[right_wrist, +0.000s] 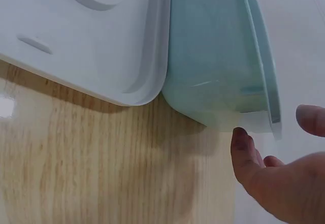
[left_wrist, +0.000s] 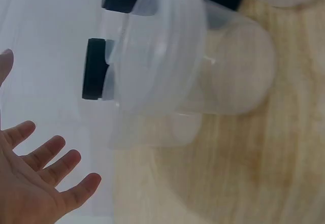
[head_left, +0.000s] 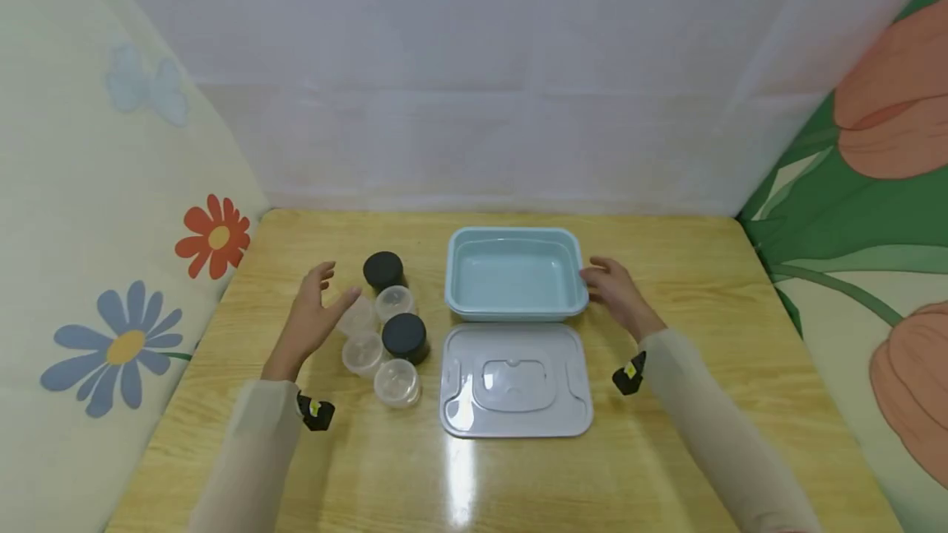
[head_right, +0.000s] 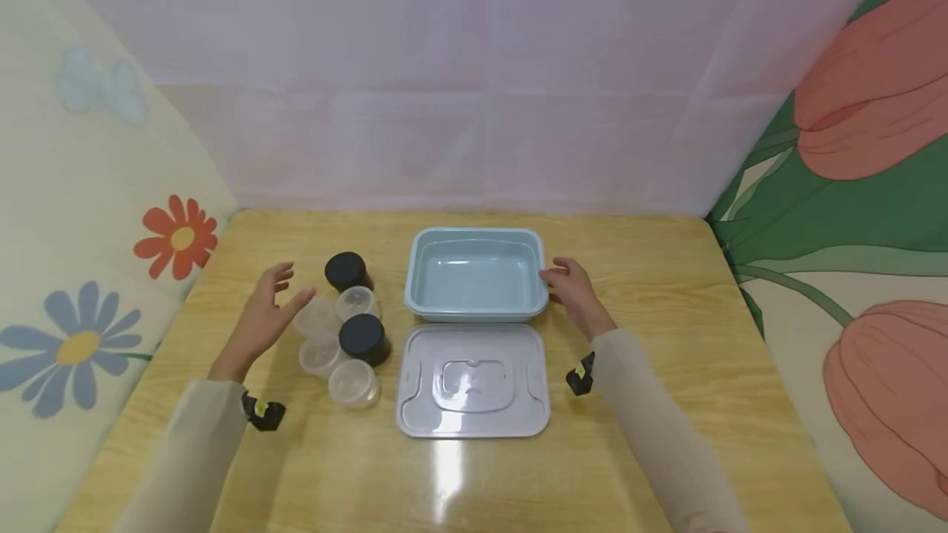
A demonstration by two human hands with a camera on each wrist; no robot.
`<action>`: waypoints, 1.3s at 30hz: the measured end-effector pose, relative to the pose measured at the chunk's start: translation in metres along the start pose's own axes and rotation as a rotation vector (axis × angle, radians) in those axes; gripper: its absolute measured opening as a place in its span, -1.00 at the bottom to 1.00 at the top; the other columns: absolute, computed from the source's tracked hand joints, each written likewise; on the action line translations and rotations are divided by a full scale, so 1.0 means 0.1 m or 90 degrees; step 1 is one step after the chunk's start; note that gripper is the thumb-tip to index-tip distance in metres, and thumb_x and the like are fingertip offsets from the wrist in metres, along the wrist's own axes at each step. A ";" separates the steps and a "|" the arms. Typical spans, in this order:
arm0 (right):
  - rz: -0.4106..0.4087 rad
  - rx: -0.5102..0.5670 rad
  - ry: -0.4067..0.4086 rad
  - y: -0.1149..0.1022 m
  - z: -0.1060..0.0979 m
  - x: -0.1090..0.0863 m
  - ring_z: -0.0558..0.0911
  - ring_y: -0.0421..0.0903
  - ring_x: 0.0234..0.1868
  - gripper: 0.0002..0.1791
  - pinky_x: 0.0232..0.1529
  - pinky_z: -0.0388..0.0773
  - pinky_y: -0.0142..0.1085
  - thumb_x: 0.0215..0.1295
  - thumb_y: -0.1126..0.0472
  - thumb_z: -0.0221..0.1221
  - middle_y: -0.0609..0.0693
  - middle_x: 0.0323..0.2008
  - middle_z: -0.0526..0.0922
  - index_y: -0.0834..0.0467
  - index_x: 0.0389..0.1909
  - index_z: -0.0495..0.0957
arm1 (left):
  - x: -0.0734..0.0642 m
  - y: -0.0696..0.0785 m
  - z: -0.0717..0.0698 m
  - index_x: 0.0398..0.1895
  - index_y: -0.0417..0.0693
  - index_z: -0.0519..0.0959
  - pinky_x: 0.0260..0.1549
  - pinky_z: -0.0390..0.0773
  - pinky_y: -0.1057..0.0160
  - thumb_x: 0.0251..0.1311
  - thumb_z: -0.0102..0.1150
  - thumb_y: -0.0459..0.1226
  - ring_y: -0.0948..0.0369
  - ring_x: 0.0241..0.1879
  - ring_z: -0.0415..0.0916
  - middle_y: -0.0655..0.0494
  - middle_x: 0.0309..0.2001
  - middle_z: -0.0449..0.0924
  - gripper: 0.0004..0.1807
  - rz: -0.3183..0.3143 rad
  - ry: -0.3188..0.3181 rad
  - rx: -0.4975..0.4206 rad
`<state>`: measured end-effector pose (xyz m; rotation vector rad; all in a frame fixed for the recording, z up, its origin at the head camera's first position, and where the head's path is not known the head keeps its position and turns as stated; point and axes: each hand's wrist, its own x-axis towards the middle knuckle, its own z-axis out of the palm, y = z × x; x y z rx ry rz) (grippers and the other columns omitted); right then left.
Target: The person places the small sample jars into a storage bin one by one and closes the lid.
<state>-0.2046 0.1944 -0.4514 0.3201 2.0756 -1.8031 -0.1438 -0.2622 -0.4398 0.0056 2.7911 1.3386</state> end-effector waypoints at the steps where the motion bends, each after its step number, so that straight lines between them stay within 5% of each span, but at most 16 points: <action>1: 0.000 0.008 0.003 0.02 0.00 0.00 0.27 0.16 0.34 -0.30 0.34 0.28 -0.05 0.43 0.25 -0.08 0.33 0.37 0.17 0.31 0.47 -0.16 | -0.03 -0.02 0.01 0.47 -0.24 -0.10 0.20 0.15 -0.34 0.31 0.00 0.08 -0.33 0.34 0.02 -0.40 0.39 0.00 -0.12 -0.004 0.000 -0.002; 15: -0.001 0.064 0.051 0.12 0.10 -0.05 0.47 -0.20 -0.09 -0.38 0.16 0.45 -0.20 0.41 0.29 -0.05 0.28 0.26 0.29 0.30 0.43 0.02 | -0.35 -0.24 0.25 0.45 -0.27 -0.06 0.17 0.23 -0.29 0.30 0.08 -0.04 -0.28 0.34 0.04 -0.35 0.40 -0.02 -0.16 -0.041 0.029 -0.087; 28: -0.009 0.064 0.098 0.11 0.08 -0.04 0.49 -0.20 -0.09 -0.42 -0.09 0.51 -0.42 0.39 0.32 -0.01 0.23 0.21 0.36 0.27 0.40 0.13 | -0.65 -0.27 0.57 0.41 -0.28 -0.07 0.13 0.28 -0.10 0.14 0.27 -0.26 -0.20 0.32 0.04 -0.32 0.37 -0.07 -0.10 -0.075 0.135 -0.166; 36: 0.006 0.063 0.100 0.13 0.07 -0.02 0.50 -0.28 -0.26 -0.45 -0.23 0.54 -0.47 0.35 0.32 0.03 -0.01 -0.11 0.46 0.30 0.35 0.22 | -0.81 -0.28 0.76 0.40 -0.33 -0.04 0.18 0.26 -0.08 0.08 0.29 -0.38 -0.16 0.28 0.13 -0.32 0.31 0.06 -0.10 -0.069 0.131 -0.197; 39: 0.015 0.063 0.088 0.14 0.09 -0.03 0.50 -0.29 -0.25 -0.46 -0.23 0.55 -0.48 0.37 0.29 0.02 -0.01 -0.09 0.46 0.31 0.34 0.22 | -0.85 -0.30 0.80 0.39 -0.32 0.00 0.15 0.31 0.16 0.10 0.27 -0.39 -0.09 0.26 0.16 -0.28 0.31 0.11 -0.15 -0.079 0.136 -0.207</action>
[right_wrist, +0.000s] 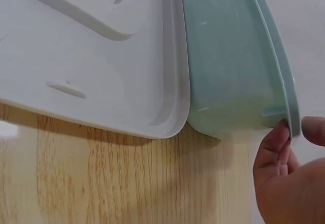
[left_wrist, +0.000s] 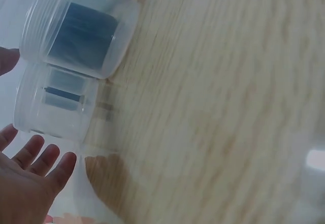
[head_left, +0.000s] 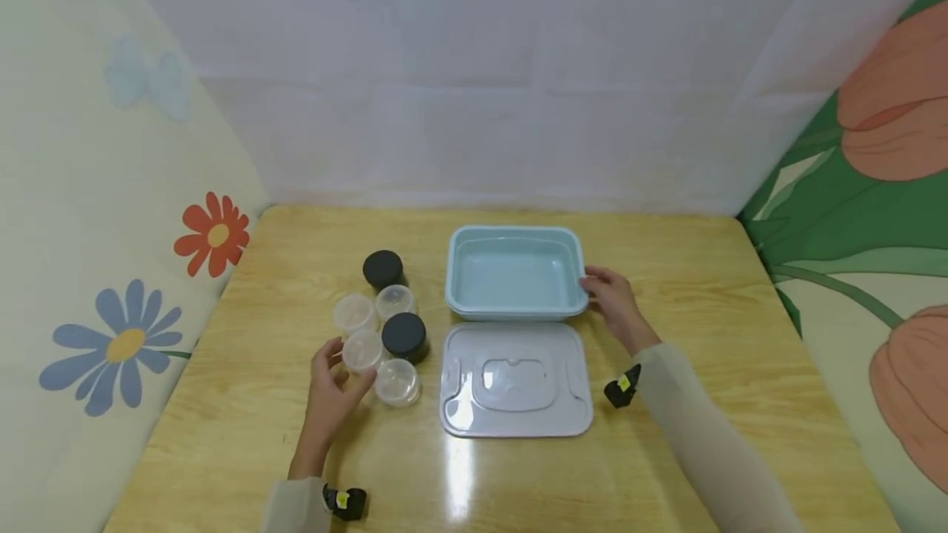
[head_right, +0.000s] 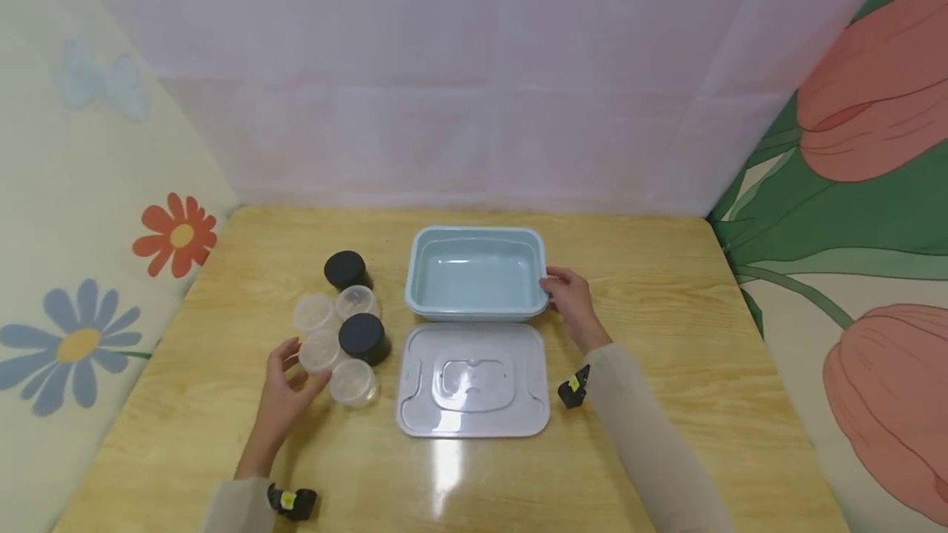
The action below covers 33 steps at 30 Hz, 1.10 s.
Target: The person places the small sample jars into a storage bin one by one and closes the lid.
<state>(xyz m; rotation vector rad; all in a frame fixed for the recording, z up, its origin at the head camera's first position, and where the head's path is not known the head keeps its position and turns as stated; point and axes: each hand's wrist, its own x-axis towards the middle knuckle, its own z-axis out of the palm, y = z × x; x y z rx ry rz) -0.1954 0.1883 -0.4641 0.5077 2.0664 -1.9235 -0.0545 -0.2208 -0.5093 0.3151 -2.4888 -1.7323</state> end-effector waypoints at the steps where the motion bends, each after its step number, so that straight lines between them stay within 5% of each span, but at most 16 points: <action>1: 0.001 0.002 -0.001 0.00 0.00 0.00 0.49 -0.29 -0.26 -0.47 -0.23 0.55 -0.47 0.38 0.28 0.02 -0.01 -0.08 0.47 0.32 0.34 0.23 | 0.00 0.00 0.00 0.39 -0.32 0.02 0.11 0.32 0.26 0.11 0.26 -0.39 -0.06 0.26 0.17 -0.26 0.31 0.12 -0.17 -0.002 0.001 -0.002; 7: -0.023 0.012 -0.005 0.00 0.00 0.02 0.52 -0.31 -0.31 -0.49 -0.30 0.55 -0.48 0.38 0.30 0.00 -0.04 -0.15 0.49 0.33 0.32 0.26 | -0.01 -0.01 0.02 0.38 -0.31 0.04 -0.07 0.30 0.66 0.18 0.19 -0.42 0.01 0.23 0.17 -0.25 0.32 0.14 -0.25 0.005 0.000 -0.021; 17: -0.008 0.052 -0.023 -0.02 -0.02 0.03 0.52 -0.32 -0.30 -0.46 -0.33 0.53 -0.50 0.38 0.31 -0.01 -0.05 -0.12 0.48 0.34 0.35 0.20 | 0.02 -0.03 0.03 0.35 -0.30 0.08 -0.10 0.36 0.57 0.04 0.30 -0.49 0.00 0.21 0.23 -0.24 0.28 0.19 -0.18 -0.008 0.018 -0.021; 33: 0.017 0.069 -0.032 -0.04 -0.02 0.03 0.54 -0.33 -0.34 -0.46 -0.34 0.51 -0.49 0.37 0.31 0.01 -0.24 -0.33 0.53 0.32 0.35 0.20 | 0.06 -0.01 0.14 0.31 -0.37 0.17 -0.16 0.39 0.71 -0.08 0.32 -0.59 0.00 0.14 0.26 -0.28 0.21 0.23 -0.18 0.052 0.080 -0.045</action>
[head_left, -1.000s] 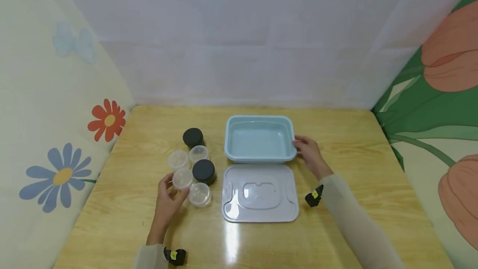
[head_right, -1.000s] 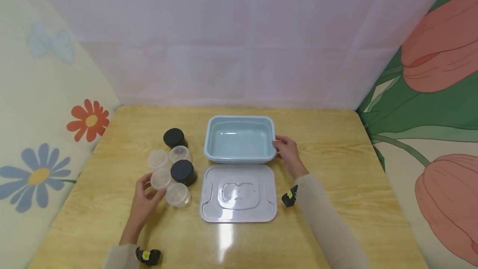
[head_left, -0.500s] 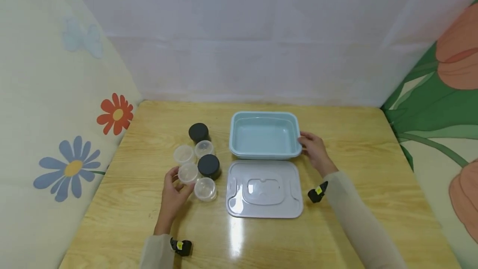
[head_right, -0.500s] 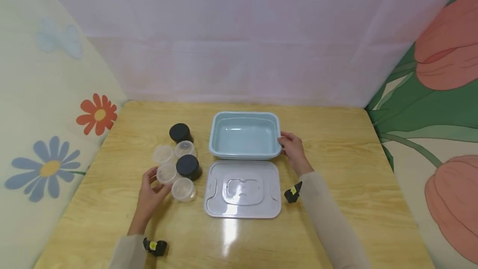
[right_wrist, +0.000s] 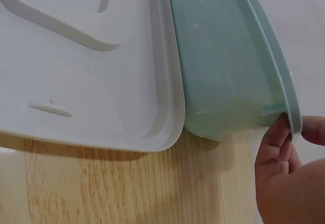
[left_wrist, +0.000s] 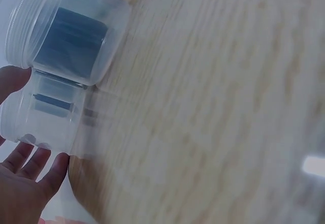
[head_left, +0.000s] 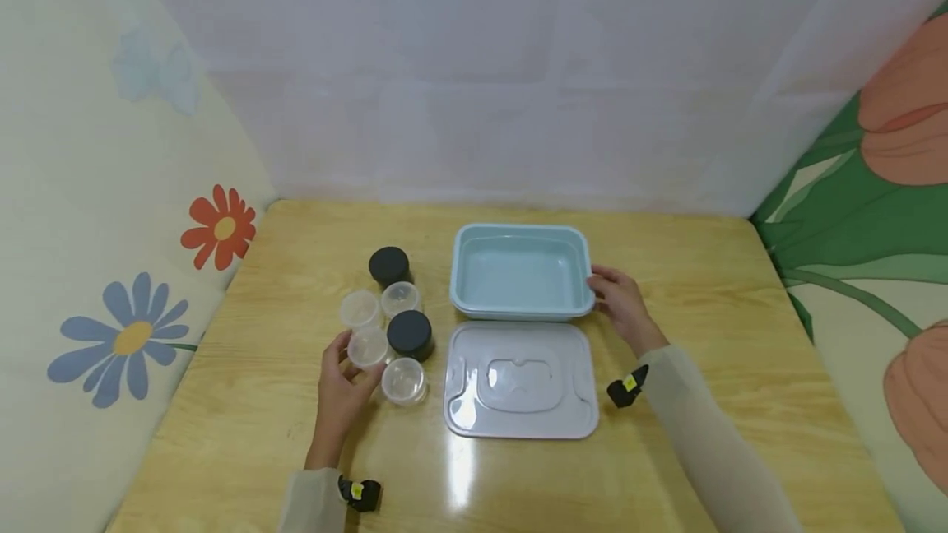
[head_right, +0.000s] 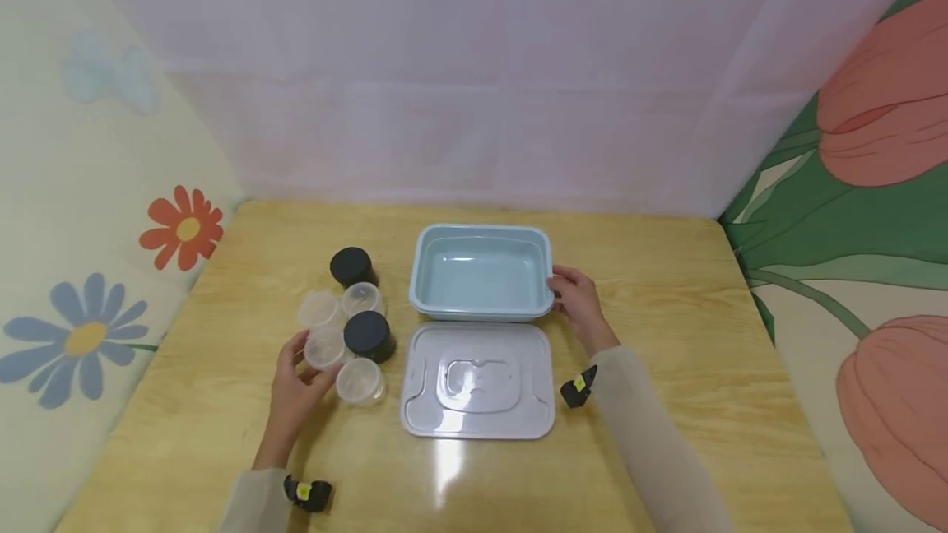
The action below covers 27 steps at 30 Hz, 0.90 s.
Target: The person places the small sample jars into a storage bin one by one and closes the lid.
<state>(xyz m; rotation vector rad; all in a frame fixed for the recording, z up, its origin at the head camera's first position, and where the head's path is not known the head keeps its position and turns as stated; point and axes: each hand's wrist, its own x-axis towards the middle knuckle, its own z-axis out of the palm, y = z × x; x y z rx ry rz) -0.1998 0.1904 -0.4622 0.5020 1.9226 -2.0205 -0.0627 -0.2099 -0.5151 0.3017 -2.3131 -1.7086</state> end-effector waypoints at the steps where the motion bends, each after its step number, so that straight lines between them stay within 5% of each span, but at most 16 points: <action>1: 0.001 -0.002 -0.003 0.01 0.00 0.00 0.54 -0.33 -0.33 -0.45 -0.33 0.51 -0.49 0.37 0.31 0.01 -0.24 -0.32 0.53 0.32 0.35 0.20 | -0.01 0.00 -0.01 0.31 -0.36 0.18 -0.16 0.38 0.71 -0.08 0.33 -0.59 -0.01 0.14 0.26 -0.28 0.21 0.24 -0.18 0.001 0.001 0.003; 13: 0.001 -0.024 -0.010 0.03 0.02 0.03 0.55 -0.30 -0.28 -0.46 -0.27 0.54 -0.44 0.37 0.30 0.02 -0.18 -0.23 0.52 0.30 0.35 0.22 | -0.03 -0.05 -0.03 0.25 -0.37 0.27 -0.21 0.41 0.70 -0.16 0.38 -0.58 0.42 -0.04 0.28 -0.23 0.10 0.37 -0.20 0.017 0.053 0.037; 27: -0.002 -0.010 -0.009 0.01 -0.03 0.02 0.55 -0.32 -0.31 -0.44 -0.33 0.53 -0.48 0.37 0.31 0.04 -0.22 -0.31 0.55 0.33 0.35 0.20 | -0.01 0.24 -0.15 0.22 -0.30 0.31 -0.17 0.35 0.71 -0.12 0.42 -0.48 0.38 -0.02 0.27 -0.12 0.07 0.40 -0.25 0.023 0.053 0.094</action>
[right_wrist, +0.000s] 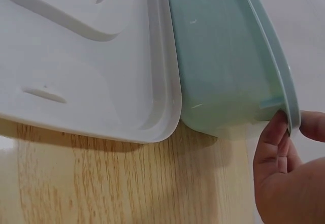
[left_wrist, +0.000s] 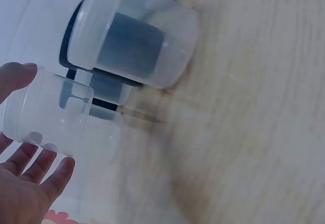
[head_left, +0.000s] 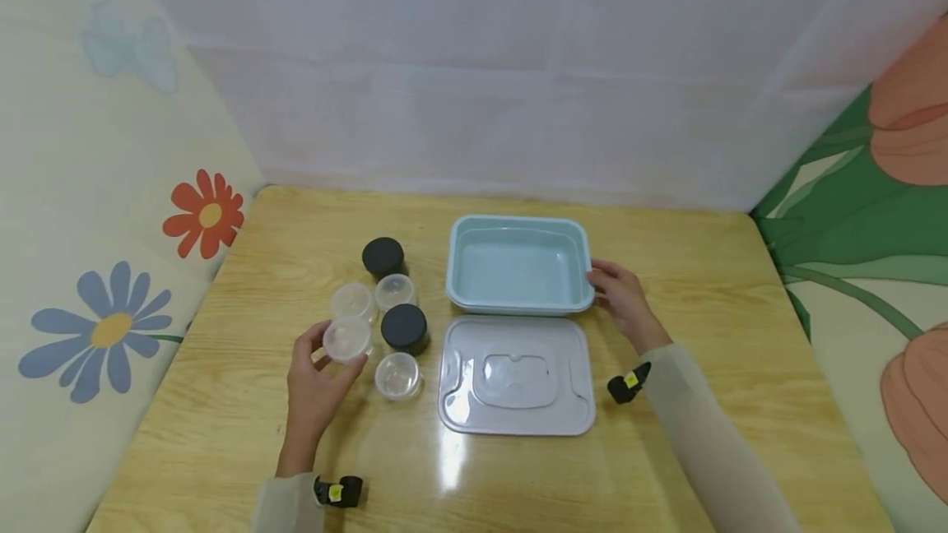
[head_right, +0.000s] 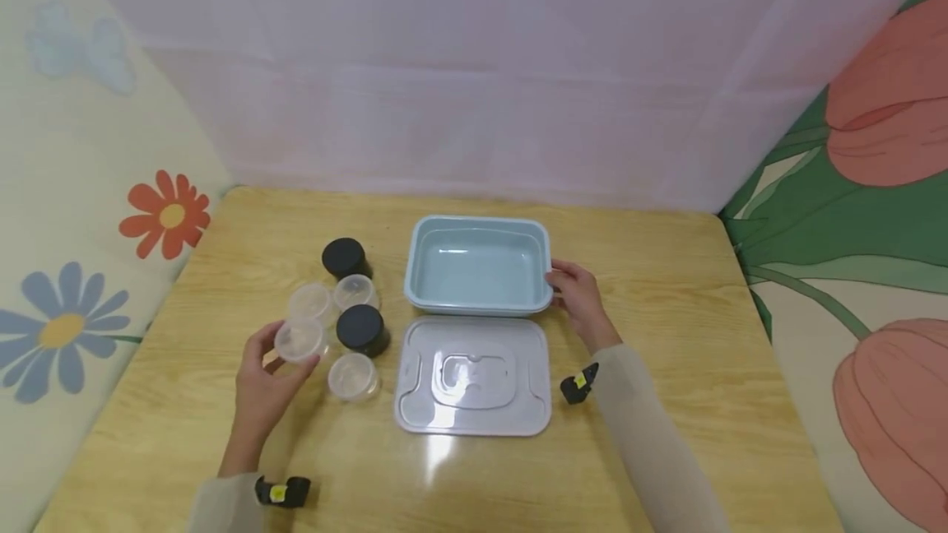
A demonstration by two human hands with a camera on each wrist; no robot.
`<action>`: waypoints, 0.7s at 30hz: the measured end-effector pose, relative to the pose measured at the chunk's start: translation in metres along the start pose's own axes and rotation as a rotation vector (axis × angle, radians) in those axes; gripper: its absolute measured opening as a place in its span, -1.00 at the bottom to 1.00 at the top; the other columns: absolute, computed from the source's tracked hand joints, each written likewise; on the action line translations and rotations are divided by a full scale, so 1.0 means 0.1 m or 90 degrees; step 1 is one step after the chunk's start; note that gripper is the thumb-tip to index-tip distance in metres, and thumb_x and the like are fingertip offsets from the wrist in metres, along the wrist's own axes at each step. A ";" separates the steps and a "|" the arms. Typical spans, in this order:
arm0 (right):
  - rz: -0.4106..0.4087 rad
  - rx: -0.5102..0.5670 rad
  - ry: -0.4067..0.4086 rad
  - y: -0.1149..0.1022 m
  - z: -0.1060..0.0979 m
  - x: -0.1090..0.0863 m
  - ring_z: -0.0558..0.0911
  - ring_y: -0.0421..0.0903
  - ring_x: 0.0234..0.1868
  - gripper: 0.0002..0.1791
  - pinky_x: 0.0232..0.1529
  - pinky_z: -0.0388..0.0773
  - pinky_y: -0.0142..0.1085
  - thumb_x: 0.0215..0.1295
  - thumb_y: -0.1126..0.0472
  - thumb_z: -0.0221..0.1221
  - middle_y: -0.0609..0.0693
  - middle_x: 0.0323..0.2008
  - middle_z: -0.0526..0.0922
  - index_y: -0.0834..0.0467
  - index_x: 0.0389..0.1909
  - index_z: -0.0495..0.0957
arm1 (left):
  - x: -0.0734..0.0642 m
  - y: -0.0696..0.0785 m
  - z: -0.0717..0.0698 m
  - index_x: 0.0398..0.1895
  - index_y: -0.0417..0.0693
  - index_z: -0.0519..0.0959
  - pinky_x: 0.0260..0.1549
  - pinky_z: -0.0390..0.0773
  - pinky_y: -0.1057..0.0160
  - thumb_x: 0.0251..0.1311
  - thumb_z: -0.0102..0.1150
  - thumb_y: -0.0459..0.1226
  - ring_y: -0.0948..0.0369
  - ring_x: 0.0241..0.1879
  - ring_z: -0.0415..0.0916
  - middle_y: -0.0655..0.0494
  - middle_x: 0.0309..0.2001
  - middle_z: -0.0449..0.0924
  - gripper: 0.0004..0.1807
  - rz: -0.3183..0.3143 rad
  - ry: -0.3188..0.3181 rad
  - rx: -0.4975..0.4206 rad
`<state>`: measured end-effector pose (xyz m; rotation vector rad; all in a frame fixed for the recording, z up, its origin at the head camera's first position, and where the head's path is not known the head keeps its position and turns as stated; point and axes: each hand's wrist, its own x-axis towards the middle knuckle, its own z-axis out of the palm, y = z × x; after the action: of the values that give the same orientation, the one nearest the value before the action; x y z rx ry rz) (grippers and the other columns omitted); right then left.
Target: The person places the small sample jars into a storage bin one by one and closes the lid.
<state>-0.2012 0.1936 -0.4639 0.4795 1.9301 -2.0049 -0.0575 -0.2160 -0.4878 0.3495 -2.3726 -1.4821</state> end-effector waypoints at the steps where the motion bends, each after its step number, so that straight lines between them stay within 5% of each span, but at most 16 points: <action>1: -0.002 0.002 -0.002 0.00 0.00 0.00 0.56 -0.32 -0.32 -0.45 -0.32 0.53 -0.47 0.37 0.31 0.04 -0.23 -0.32 0.55 0.33 0.35 0.20 | 0.01 0.03 -0.01 0.21 -0.30 0.32 -0.17 0.36 0.71 -0.12 0.42 -0.48 0.38 -0.02 0.28 -0.10 0.07 0.41 -0.26 0.002 0.000 0.001; 12: 0.002 0.008 -0.003 -0.01 -0.03 0.02 0.57 -0.32 -0.33 -0.44 -0.33 0.54 -0.47 0.37 0.30 0.04 -0.24 -0.32 0.55 0.33 0.35 0.19 | 0.12 0.28 -0.08 0.25 -0.25 0.32 -0.18 0.36 0.70 -0.09 0.41 -0.47 0.39 -0.01 0.27 -0.01 0.09 0.38 -0.25 0.017 -0.012 -0.011; 21: 0.011 -0.056 0.025 -0.09 0.02 0.12 0.53 -0.28 -0.26 -0.47 -0.23 0.54 -0.43 0.41 0.20 0.01 -0.03 -0.04 0.50 0.25 0.35 0.24 | 0.16 0.54 -0.04 0.24 -0.29 0.31 -0.15 0.37 0.68 -0.10 0.39 -0.50 0.38 -0.01 0.29 0.01 0.06 0.39 -0.25 0.066 -0.024 -0.027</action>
<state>-0.2165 0.1922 -0.4612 0.5147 2.0199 -1.9046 -0.0727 -0.2019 -0.4351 0.1875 -2.3460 -1.5028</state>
